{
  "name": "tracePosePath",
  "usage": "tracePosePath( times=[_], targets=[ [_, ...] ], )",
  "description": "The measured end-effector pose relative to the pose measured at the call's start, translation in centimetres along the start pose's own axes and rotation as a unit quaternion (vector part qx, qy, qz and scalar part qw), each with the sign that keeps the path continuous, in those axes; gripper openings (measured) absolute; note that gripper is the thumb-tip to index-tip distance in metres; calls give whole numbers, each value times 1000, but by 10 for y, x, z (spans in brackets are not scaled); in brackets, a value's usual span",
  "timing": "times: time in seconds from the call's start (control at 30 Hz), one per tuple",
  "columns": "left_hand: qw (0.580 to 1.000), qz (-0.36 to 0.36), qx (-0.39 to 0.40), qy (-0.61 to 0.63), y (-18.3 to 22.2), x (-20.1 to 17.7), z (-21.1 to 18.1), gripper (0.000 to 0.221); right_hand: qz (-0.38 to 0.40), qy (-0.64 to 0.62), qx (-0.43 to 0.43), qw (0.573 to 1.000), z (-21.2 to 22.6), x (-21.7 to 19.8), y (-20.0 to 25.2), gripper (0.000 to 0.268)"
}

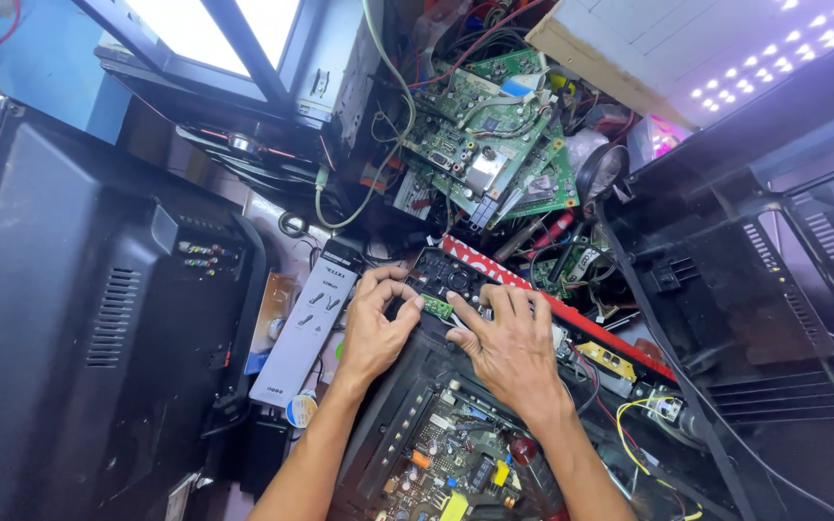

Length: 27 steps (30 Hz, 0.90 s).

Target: Connecting internal components and wiring while repairing a television

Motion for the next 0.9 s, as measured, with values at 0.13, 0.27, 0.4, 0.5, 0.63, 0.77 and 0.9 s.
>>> tracePosePath(
  times=[0.13,0.27,0.4,0.5,0.63,0.77,0.9],
  targets=[
    [1000,3,-3,3,1,0,-1,12,13,13,-1,1000,-1,6,1,50],
    [1000,2,-4,3,-1,-1,0,13,9,14,-3,1000,0,6,-1,50],
    [1000,6,-7,-5,-1,0,0,14,8,11,2,1000,-1,7,-1,48],
    [1000,3,-3,2,-2,0,-1,14,-1,-2,5,1000,0,3,-3,45],
    [1000,0,-1,2,-1,0,1,14,-21,-13,10,1000,-3,1,-3,39],
    [1000,-4,-1,0,-1,3,7,14,-59,-51,32,996,-12,-2,-2,36],
    [1000,-7,3,3,0,2,7,13,-73,-110,35,991,-12,-14,-3,26]
  ],
)
Point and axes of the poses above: each hand's wrist, its own y-axis away from the middle knuckle, its own x-axis out of the palm, z = x × y, the point moved 10 cm from there along -y, towards the middle knuckle, and after that the axes turned 12 degrees about x, right-handed, at the moved point
